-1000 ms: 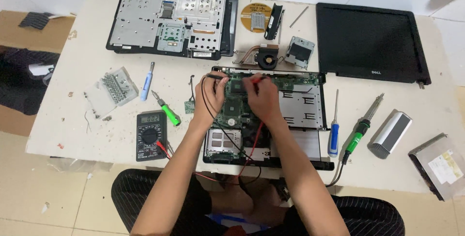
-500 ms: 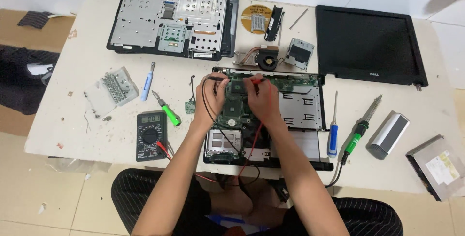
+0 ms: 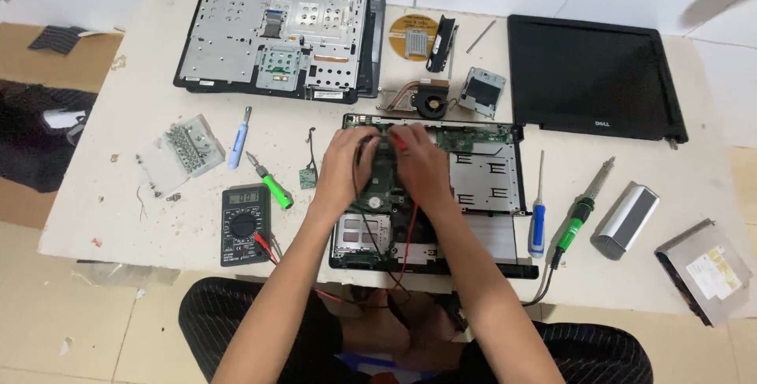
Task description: Diagnosing a laptop motherboard using a digital multimeter to check electrical components
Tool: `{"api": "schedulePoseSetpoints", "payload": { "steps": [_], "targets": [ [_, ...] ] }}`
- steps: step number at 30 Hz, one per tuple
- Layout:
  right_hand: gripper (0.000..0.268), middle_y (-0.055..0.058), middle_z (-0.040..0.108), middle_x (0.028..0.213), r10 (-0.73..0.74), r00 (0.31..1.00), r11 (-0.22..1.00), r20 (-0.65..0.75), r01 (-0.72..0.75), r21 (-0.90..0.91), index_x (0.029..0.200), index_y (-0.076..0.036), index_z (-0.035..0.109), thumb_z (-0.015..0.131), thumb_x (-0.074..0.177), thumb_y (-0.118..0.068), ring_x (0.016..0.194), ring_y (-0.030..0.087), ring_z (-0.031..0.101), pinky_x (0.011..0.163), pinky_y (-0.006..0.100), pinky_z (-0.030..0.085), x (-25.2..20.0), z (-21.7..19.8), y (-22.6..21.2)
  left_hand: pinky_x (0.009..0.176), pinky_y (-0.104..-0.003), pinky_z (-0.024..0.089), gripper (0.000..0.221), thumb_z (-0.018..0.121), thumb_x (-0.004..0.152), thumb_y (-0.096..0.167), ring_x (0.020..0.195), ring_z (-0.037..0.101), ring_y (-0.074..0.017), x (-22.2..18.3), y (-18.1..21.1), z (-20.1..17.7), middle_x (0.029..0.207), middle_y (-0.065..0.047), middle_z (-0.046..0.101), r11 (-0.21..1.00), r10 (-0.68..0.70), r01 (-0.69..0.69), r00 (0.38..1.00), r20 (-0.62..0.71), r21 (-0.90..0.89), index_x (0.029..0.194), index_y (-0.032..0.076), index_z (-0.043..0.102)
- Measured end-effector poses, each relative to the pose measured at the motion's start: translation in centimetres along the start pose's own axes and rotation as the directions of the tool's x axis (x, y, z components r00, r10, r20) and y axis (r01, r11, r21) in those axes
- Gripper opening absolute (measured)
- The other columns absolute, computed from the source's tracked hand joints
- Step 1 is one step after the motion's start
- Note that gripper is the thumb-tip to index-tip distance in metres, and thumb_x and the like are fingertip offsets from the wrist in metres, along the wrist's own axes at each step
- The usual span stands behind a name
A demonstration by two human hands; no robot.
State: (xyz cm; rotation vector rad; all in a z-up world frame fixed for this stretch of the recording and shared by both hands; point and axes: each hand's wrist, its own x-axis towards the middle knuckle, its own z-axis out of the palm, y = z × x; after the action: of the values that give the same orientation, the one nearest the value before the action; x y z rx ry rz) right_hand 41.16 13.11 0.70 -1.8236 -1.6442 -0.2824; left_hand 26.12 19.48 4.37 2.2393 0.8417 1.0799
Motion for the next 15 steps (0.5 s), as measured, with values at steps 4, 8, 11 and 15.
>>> {"api": "schedulePoseSetpoints", "payload": {
  "steps": [4,8,11,15],
  "targets": [
    [0.026,0.003,0.053,0.102,-0.037,0.998,0.999,0.042,0.038,-0.019,0.115,-0.022,0.057,0.064,0.091,-0.014,0.066,0.036,0.066,0.047,0.049,0.056,-0.1,0.5,0.5,0.083,-0.041,0.054,0.010,0.068,0.094,0.013,0.092,0.066,-0.0325,-0.1,-0.9,0.6,0.093,-0.009,0.070,0.998,0.056,-0.056,0.998,-0.018,-0.002,0.103,0.013,0.071],
    [0.018,-0.001,0.052,0.100,-0.017,1.000,0.999,0.021,0.018,-0.041,0.115,-0.026,0.058,0.054,0.100,-0.019,0.066,0.032,0.066,0.047,0.048,0.056,-0.1,0.4,0.5,0.082,-0.043,0.053,0.009,0.065,0.096,0.012,0.090,0.065,-0.0355,0.0,-1.0,0.6,0.093,-0.011,0.071,0.996,0.081,-0.082,0.996,-0.040,-0.030,0.103,0.010,0.071],
    [0.020,0.000,0.054,0.101,0.005,1.000,1.000,0.028,-0.004,-0.024,0.118,-0.029,0.058,0.050,0.101,-0.021,0.070,0.033,0.067,0.046,0.051,0.055,-0.4,1.0,0.3,0.080,-0.044,0.053,0.011,0.063,0.099,0.015,0.089,0.065,-0.0373,0.3,0.1,0.1,0.092,-0.014,0.070,0.994,0.106,-0.106,0.994,-0.035,-0.016,0.104,0.008,0.071],
    [0.019,0.000,0.056,0.097,0.016,0.999,0.999,0.031,-0.015,-0.050,0.114,-0.027,0.058,0.049,0.099,-0.020,0.081,0.030,0.068,0.051,0.047,0.055,-0.1,0.4,-0.3,0.077,-0.043,0.053,0.015,0.059,0.103,0.016,0.085,0.065,-0.0371,0.6,1.0,-0.4,0.088,-0.014,0.069,0.998,0.065,-0.065,0.998,0.000,-0.002,0.105,0.007,0.070]
  ]
}}
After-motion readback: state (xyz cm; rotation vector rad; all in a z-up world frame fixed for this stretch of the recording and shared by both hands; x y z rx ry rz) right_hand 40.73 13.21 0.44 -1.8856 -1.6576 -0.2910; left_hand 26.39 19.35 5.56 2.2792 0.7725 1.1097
